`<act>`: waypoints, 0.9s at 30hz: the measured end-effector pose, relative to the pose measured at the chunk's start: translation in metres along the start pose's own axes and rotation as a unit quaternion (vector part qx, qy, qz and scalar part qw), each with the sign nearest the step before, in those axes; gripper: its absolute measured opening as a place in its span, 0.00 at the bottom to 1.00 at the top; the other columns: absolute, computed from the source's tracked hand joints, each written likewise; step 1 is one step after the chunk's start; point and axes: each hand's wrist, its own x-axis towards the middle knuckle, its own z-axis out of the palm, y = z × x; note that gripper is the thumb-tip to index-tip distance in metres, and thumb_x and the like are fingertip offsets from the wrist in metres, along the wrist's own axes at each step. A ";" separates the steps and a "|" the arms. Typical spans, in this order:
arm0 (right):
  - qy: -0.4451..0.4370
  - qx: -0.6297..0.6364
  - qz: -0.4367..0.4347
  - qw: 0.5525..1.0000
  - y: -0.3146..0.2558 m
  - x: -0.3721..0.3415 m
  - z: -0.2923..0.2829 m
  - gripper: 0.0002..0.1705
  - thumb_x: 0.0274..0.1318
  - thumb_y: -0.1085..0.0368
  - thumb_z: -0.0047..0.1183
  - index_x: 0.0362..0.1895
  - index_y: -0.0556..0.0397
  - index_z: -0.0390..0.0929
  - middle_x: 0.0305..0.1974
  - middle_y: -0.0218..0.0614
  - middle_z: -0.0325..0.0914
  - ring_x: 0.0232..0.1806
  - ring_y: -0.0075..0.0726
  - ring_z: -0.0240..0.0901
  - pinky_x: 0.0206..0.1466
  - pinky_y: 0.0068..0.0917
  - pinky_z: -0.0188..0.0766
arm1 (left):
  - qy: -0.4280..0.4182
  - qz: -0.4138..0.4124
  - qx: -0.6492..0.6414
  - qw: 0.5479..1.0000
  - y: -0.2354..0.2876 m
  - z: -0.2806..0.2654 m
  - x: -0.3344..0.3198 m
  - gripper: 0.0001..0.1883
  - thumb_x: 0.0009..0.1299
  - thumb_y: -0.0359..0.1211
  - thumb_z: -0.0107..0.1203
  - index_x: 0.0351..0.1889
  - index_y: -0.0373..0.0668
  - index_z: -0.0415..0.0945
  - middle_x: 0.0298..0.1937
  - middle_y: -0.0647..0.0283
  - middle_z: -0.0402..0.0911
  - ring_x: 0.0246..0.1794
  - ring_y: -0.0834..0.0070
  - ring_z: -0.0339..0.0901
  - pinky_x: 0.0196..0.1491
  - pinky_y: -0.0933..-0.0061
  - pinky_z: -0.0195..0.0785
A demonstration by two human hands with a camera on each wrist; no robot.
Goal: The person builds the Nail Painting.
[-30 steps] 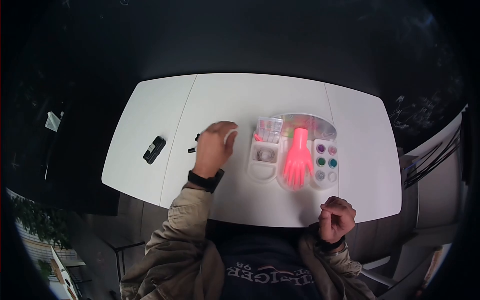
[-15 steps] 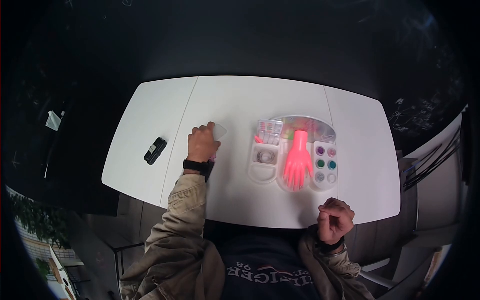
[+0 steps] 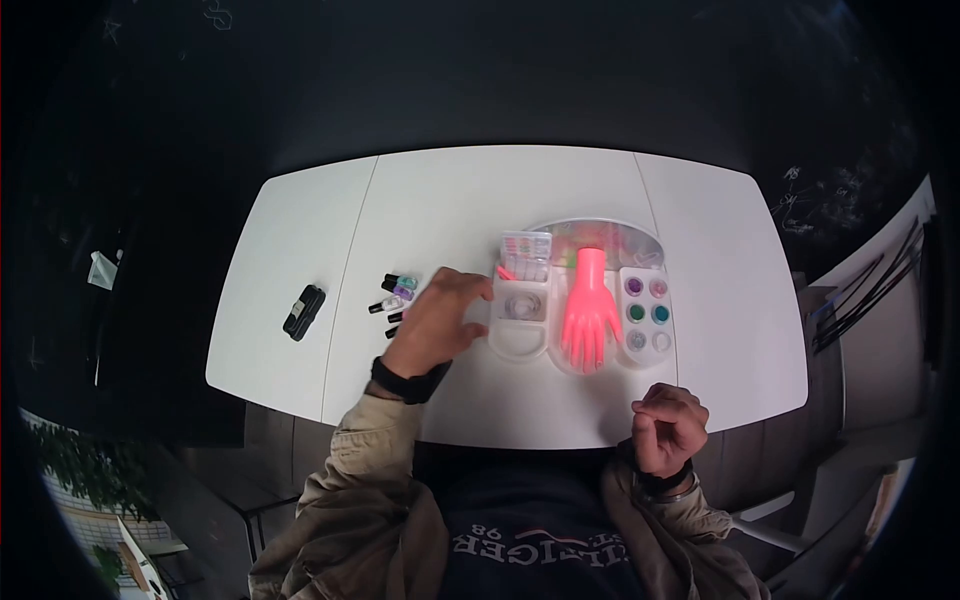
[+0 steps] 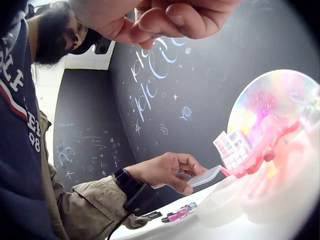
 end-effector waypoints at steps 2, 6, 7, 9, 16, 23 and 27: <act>-0.001 -0.007 -0.007 1.000 -0.004 0.002 0.000 0.02 0.58 0.75 0.65 0.35 0.58 0.85 0.22 0.33 0.80 0.18 0.33 0.74 0.26 0.28 0.69 | 0.000 0.029 -0.016 0.999 -0.001 0.018 0.003 0.26 0.56 0.23 0.78 0.53 0.41 0.82 0.64 0.57 0.87 0.62 0.49 0.79 0.65 0.54 0.76; 0.002 -0.010 -0.017 1.000 -0.007 0.006 -0.001 0.02 0.59 0.75 0.65 0.36 0.58 0.85 0.24 0.34 0.82 0.18 0.33 0.74 0.26 0.28 0.69 | 0.023 0.057 -0.014 0.998 -0.008 0.042 0.010 0.23 0.58 0.24 0.77 0.52 0.42 0.84 0.67 0.58 0.85 0.64 0.51 0.78 0.66 0.55 0.76; 0.003 -0.014 -0.020 1.000 -0.007 0.005 -0.002 0.02 0.59 0.75 0.65 0.36 0.58 0.85 0.24 0.34 0.82 0.18 0.33 0.74 0.26 0.28 0.69 | 0.023 0.051 -0.014 0.998 -0.011 0.048 0.009 0.23 0.59 0.25 0.77 0.52 0.42 0.84 0.67 0.58 0.85 0.64 0.52 0.77 0.66 0.55 0.76; 0.006 -0.022 -0.027 0.999 -0.005 0.004 -0.004 0.02 0.59 0.74 0.65 0.36 0.59 0.85 0.24 0.34 0.82 0.18 0.33 0.74 0.25 0.28 0.69 | 0.022 0.043 -0.014 0.999 -0.012 0.053 0.009 0.21 0.59 0.25 0.76 0.52 0.42 0.86 0.68 0.59 0.85 0.65 0.53 0.76 0.66 0.55 0.76; -0.003 0.006 -0.002 1.000 -0.006 0.000 -0.002 0.02 0.59 0.74 0.66 0.35 0.58 0.85 0.24 0.34 0.82 0.19 0.33 0.75 0.27 0.28 0.70 | 0.037 0.026 0.005 0.999 -0.006 0.061 0.005 0.17 0.64 0.28 0.75 0.51 0.44 0.89 0.67 0.63 0.85 0.67 0.55 0.75 0.66 0.57 0.77; -0.001 -0.009 -0.011 1.000 -0.007 0.002 -0.001 0.02 0.59 0.73 0.67 0.35 0.58 0.85 0.23 0.34 0.82 0.19 0.33 0.75 0.27 0.28 0.70 | 0.042 0.039 0.027 0.998 -0.008 0.058 0.001 0.15 0.67 0.29 0.74 0.52 0.44 0.89 0.68 0.65 0.84 0.69 0.57 0.75 0.65 0.57 0.79; -0.001 -0.012 -0.006 1.000 -0.007 0.001 -0.003 0.02 0.59 0.73 0.66 0.35 0.58 0.85 0.23 0.34 0.82 0.19 0.33 0.75 0.27 0.28 0.70 | 0.064 0.018 0.025 0.997 -0.009 0.043 -0.007 0.15 0.66 0.29 0.74 0.51 0.44 0.89 0.66 0.62 0.86 0.64 0.55 0.80 0.63 0.56 0.79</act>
